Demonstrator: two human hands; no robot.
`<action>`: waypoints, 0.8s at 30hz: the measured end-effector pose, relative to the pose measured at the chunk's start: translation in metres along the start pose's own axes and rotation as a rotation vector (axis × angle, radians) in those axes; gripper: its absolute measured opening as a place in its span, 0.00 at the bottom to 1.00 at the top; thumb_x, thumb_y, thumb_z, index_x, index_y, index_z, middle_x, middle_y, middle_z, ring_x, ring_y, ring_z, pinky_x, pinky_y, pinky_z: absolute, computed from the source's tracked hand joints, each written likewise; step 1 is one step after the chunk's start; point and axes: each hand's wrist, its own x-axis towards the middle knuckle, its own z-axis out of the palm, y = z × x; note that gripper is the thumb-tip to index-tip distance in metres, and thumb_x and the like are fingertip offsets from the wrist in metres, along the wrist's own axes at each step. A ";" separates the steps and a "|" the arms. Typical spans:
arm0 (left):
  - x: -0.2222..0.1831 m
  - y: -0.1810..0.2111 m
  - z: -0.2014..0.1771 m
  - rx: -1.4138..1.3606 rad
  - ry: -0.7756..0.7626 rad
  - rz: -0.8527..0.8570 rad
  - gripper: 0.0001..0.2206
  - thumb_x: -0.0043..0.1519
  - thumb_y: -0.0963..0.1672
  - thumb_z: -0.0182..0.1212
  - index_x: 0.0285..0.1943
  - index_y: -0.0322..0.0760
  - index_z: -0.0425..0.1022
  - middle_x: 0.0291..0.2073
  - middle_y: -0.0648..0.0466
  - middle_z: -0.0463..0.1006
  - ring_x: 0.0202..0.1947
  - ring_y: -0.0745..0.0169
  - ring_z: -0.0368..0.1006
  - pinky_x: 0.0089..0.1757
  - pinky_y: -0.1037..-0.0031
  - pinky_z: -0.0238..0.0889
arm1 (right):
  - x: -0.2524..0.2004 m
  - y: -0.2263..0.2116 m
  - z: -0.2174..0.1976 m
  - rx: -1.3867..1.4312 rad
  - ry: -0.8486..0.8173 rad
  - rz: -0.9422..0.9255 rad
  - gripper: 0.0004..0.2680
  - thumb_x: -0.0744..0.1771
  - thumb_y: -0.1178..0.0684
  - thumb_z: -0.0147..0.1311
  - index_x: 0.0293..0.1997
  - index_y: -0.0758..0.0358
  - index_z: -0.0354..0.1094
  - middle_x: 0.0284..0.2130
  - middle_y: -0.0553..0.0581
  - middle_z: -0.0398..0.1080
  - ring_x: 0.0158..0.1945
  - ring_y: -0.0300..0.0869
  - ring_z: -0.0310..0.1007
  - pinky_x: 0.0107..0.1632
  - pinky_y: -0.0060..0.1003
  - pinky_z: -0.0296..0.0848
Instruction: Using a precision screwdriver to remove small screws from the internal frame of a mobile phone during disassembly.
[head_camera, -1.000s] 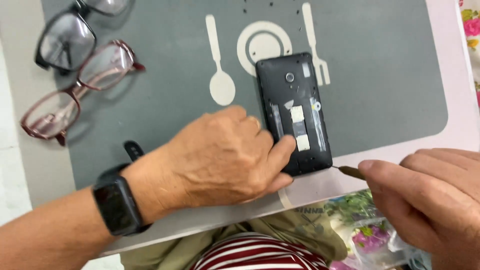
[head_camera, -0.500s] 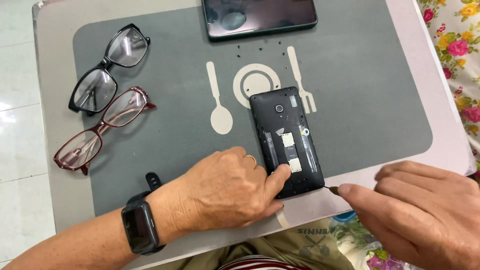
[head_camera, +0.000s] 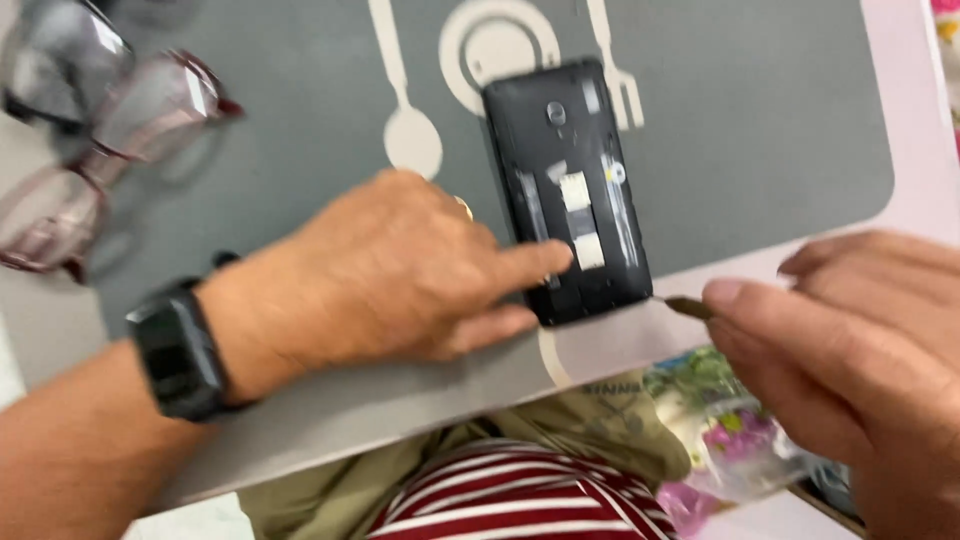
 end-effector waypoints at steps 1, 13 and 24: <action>-0.001 0.001 0.001 -0.013 0.005 0.001 0.18 0.70 0.55 0.67 0.60 0.47 0.74 0.10 0.62 0.73 0.10 0.53 0.69 0.15 0.62 0.62 | 0.001 0.007 0.003 -0.001 -0.013 0.006 0.12 0.70 0.61 0.62 0.59 0.67 0.69 0.20 0.58 0.69 0.23 0.48 0.67 0.54 0.62 0.81; 0.001 0.023 -0.011 0.201 -0.207 -0.049 0.24 0.76 0.56 0.51 0.62 0.32 0.74 0.06 0.70 0.68 0.07 0.63 0.69 0.15 0.66 0.63 | 0.000 0.013 0.008 0.017 0.069 -0.004 0.13 0.69 0.63 0.64 0.60 0.71 0.67 0.28 0.63 0.72 0.32 0.57 0.71 0.47 0.55 0.74; -0.001 0.016 -0.019 -0.044 -0.256 -0.150 0.27 0.68 0.55 0.64 0.68 0.35 0.68 0.11 0.51 0.79 0.13 0.32 0.76 0.20 0.48 0.64 | 0.003 0.013 0.010 0.021 0.070 -0.013 0.13 0.69 0.63 0.62 0.58 0.71 0.66 0.30 0.63 0.75 0.30 0.57 0.72 0.46 0.54 0.78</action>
